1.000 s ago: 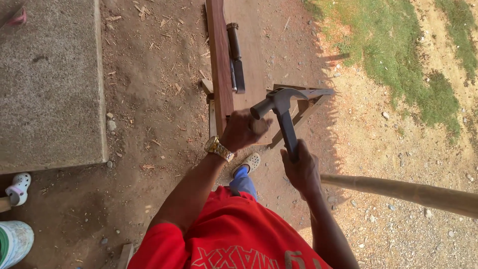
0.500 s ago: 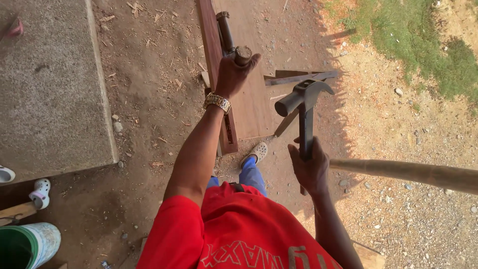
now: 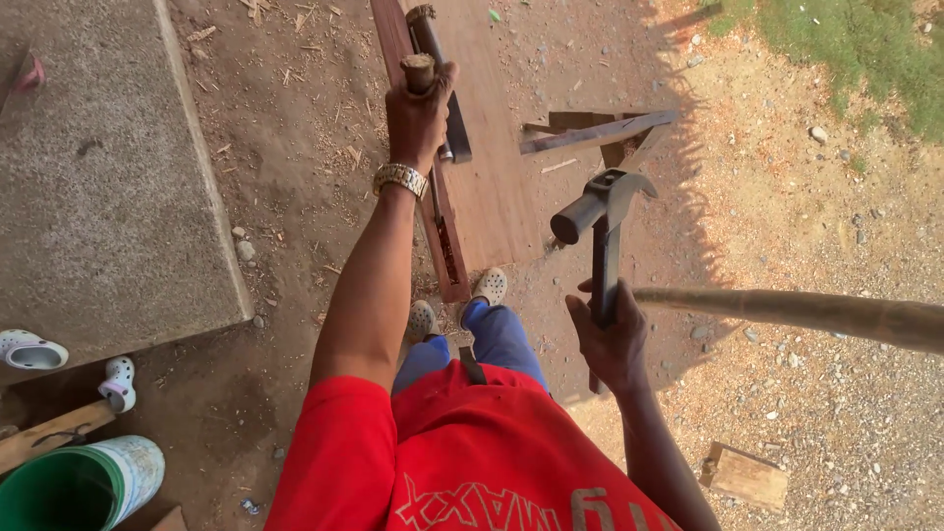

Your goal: Using a hammer to secure or shape wooden pieces for furniture construction.

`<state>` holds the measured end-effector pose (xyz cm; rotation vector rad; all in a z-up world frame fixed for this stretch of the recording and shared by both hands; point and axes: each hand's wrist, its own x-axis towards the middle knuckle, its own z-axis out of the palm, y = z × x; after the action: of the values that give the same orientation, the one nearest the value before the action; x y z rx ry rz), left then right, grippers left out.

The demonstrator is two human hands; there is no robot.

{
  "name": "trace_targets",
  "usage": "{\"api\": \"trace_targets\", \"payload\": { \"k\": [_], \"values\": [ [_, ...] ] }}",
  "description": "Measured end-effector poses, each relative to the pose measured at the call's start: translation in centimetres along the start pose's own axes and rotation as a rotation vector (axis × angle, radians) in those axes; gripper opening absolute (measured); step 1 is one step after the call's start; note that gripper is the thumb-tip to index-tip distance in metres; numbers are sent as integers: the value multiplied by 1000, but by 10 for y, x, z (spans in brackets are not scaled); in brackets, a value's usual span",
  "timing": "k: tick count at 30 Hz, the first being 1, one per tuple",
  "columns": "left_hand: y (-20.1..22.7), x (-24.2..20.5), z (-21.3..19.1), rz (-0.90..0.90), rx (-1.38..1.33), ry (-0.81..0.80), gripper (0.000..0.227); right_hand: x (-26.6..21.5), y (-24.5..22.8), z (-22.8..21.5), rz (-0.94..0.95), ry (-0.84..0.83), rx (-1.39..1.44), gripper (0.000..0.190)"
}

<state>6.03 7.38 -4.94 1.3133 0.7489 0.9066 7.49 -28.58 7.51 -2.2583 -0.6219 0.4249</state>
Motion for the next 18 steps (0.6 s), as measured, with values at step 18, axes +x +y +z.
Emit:
{"api": "trace_targets", "payload": {
  "k": [18],
  "values": [
    [46, -22, -34, -463, -562, -243, 53, 109, 13, -24, -196, -122, -88, 26]
  ]
}}
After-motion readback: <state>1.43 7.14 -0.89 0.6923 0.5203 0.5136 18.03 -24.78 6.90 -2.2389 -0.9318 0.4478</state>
